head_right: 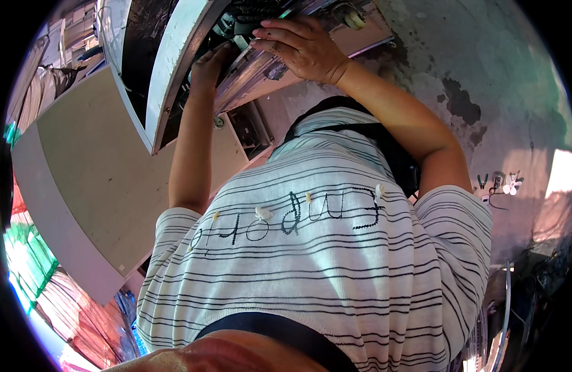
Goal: The person repairs a white refrigerator by removing a bottom panel and adjusting internal components using pliers and by hand.
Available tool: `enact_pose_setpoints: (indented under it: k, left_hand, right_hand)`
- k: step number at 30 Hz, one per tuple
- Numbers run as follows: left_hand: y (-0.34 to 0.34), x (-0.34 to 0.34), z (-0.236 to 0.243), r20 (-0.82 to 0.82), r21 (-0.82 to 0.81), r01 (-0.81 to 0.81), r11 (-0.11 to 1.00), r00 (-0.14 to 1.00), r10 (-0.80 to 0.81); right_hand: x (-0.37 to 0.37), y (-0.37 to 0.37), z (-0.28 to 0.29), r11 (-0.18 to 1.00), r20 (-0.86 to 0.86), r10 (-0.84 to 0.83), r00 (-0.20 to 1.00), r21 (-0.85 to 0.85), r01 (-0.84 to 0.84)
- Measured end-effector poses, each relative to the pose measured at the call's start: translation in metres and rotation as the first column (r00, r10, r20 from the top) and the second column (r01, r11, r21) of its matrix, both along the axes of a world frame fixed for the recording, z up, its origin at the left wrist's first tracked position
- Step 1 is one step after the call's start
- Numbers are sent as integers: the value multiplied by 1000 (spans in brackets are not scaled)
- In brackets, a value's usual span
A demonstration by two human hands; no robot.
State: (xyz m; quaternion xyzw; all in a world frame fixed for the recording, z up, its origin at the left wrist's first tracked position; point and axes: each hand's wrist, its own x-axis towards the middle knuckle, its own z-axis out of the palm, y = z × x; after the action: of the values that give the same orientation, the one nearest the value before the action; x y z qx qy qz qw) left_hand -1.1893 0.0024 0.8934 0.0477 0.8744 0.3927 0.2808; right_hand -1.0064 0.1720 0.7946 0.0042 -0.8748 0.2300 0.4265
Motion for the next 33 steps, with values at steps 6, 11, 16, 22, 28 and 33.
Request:
enact_pose_setpoints:
  k: [6,11,16,22,28,33]
  left_hand:
    - [-2,-7,-2,85,46,-3,999,996,-1]
    - [-1,-6,-1,18,-65,36,997,999,-35]
    - [6,2,4,17,-39,54,998,998,-53]
    - [9,14,6,48,51,43,998,998,-45]
    - [1,-3,-17,2,134,51,990,999,-52]
    - [-8,-11,-31,-83,53,105,993,992,-100]
  right_hand:
    - [0,1,-1,1000,-10,5,1000,-2,-5]
    - [-1,0,-1,1000,-4,-3,1000,-4,3]
    - [-1,-1,-1,1000,-2,-16,1000,7,16]
    - [-1,-1,1,1000,-20,-26,999,4,26]
    - [-1,-1,1,1000,-21,-15,1000,-15,14]
    - [-1,-2,1,1000,-13,-27,1000,-12,26]
